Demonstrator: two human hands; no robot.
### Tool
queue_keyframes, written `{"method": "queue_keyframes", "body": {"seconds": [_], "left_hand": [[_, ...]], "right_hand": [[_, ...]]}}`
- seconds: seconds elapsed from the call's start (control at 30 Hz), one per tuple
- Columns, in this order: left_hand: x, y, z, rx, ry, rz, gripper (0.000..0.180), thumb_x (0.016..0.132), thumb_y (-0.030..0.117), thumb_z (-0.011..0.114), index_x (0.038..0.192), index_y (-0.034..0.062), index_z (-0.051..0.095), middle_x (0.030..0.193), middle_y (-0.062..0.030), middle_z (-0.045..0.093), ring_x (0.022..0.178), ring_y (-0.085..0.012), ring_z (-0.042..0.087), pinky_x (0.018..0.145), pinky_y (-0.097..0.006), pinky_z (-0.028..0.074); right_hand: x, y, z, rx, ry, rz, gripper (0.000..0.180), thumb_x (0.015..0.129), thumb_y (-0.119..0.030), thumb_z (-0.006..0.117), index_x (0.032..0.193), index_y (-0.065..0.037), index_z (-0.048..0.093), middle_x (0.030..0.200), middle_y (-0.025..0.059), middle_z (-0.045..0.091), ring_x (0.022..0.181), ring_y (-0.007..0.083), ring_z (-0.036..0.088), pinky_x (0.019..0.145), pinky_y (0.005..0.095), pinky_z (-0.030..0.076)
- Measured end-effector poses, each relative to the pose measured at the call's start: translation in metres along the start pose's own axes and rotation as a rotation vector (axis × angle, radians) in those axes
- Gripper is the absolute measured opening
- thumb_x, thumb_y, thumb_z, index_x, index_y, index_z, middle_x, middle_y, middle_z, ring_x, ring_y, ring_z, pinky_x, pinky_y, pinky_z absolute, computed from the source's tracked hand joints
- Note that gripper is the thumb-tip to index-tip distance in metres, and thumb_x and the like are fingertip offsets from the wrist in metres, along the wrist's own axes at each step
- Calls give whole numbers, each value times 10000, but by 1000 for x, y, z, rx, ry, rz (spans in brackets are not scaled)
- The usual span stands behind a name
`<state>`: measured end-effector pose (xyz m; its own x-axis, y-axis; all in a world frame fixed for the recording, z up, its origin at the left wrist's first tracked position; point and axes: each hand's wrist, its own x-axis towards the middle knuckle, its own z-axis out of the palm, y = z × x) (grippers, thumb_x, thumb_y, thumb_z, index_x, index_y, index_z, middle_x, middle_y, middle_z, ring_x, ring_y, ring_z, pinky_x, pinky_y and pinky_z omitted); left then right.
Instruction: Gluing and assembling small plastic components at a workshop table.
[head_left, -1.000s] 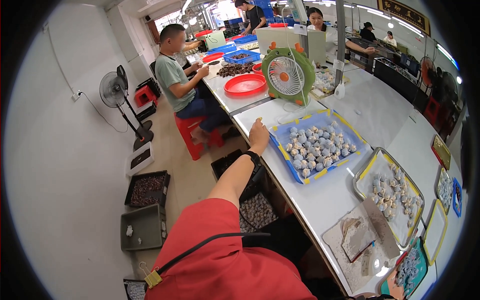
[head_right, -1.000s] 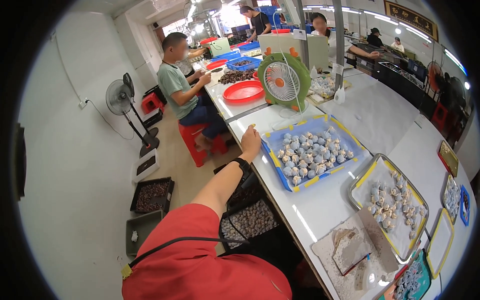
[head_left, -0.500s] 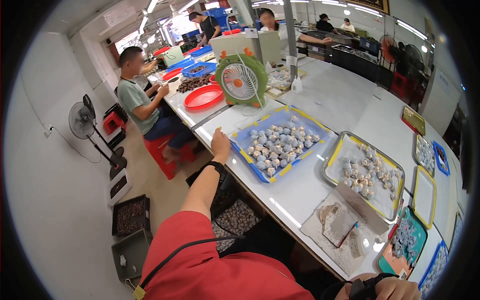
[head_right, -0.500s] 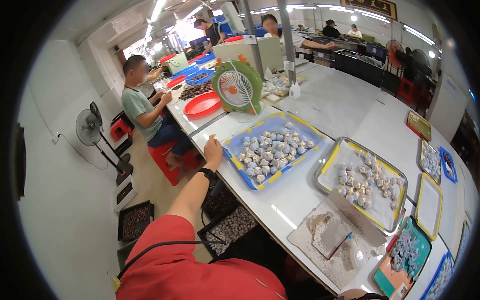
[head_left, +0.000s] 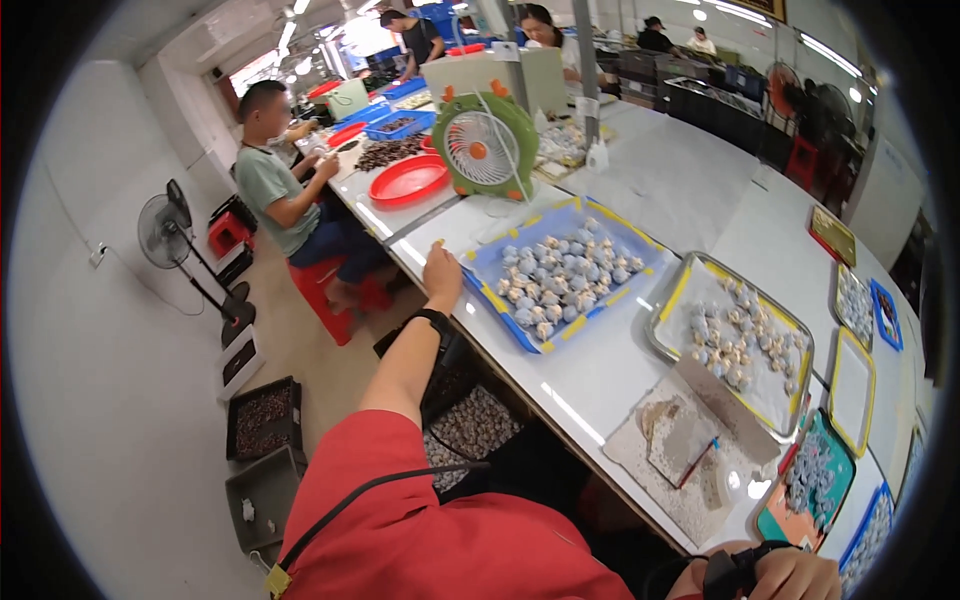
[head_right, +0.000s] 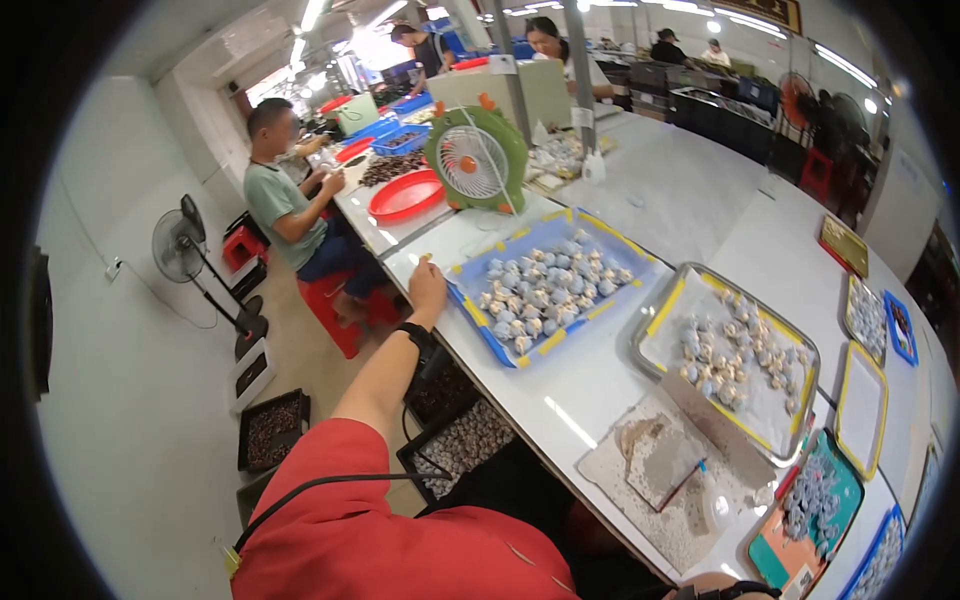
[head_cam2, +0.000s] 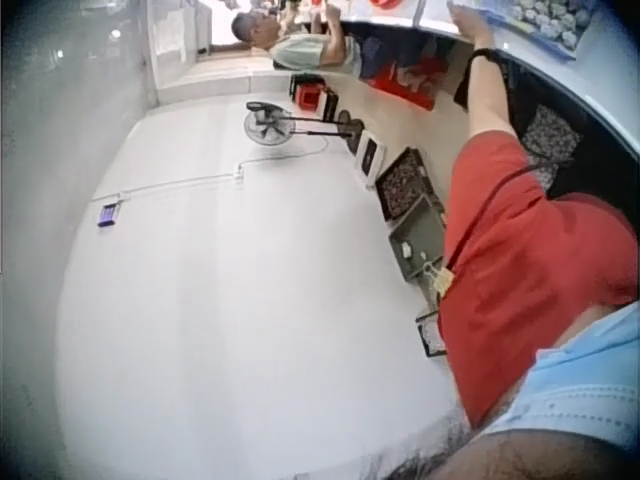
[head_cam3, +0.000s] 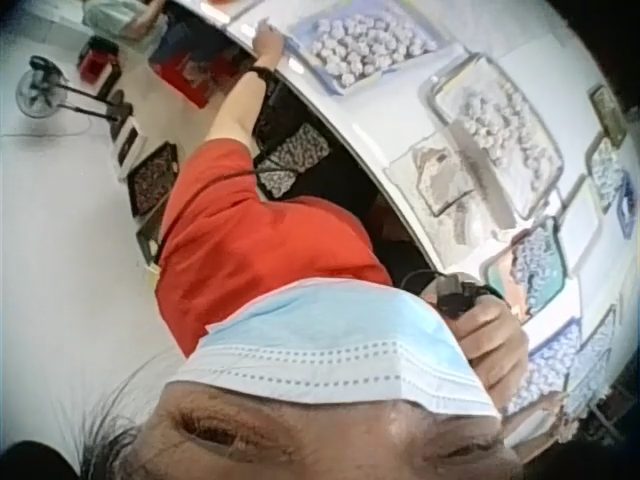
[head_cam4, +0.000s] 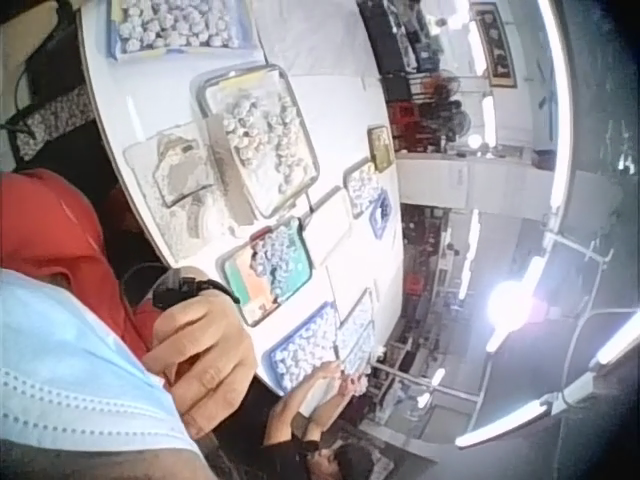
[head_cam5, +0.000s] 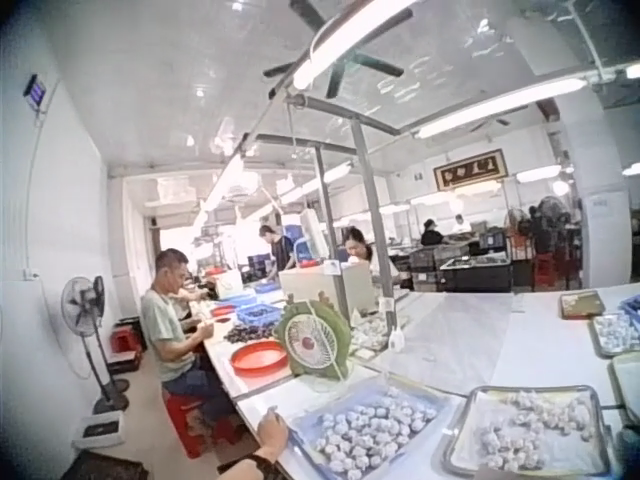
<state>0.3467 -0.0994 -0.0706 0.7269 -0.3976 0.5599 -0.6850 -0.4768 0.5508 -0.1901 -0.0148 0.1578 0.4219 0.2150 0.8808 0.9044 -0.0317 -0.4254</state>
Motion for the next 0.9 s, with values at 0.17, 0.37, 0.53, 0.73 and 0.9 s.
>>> {"method": "queue_keyframes", "body": {"seconds": [0.17,0.37,0.53,0.73,0.9], "left_hand": [[-3,6,-3,-41,-31,-19,253,840,107,441,1077,36,494,922,-194,584,855,-358,561,747,-420,444],[-4,12,-7,-70,-12,-31,245,840,76,433,1071,27,500,917,-200,585,844,-354,566,740,-428,444],[13,-3,1,-186,-59,-178,315,808,94,469,1113,17,463,968,-227,578,882,-363,564,755,-427,446],[79,6,-35,-75,-339,-224,507,743,107,487,1227,18,365,1052,-276,542,997,-392,530,856,-431,419],[157,47,-91,71,-305,-94,522,770,118,460,1268,33,329,1142,-263,502,1071,-376,496,903,-445,398]], "right_hand": [[-2,6,5,7,-5,28,163,844,-159,526,951,-75,615,874,89,630,658,269,596,527,325,384],[-4,-2,22,-84,95,83,173,853,-179,528,955,-70,615,853,92,635,665,260,608,527,313,382],[-1,-3,28,-171,197,134,185,862,-198,530,961,-67,615,833,94,640,671,252,618,527,303,381],[18,6,21,-182,14,188,119,848,-152,481,786,-129,580,676,12,570,527,184,510,533,313,394],[15,19,25,-200,29,208,196,841,-197,544,811,-6,574,694,105,586,537,225,532,448,317,390]]}}
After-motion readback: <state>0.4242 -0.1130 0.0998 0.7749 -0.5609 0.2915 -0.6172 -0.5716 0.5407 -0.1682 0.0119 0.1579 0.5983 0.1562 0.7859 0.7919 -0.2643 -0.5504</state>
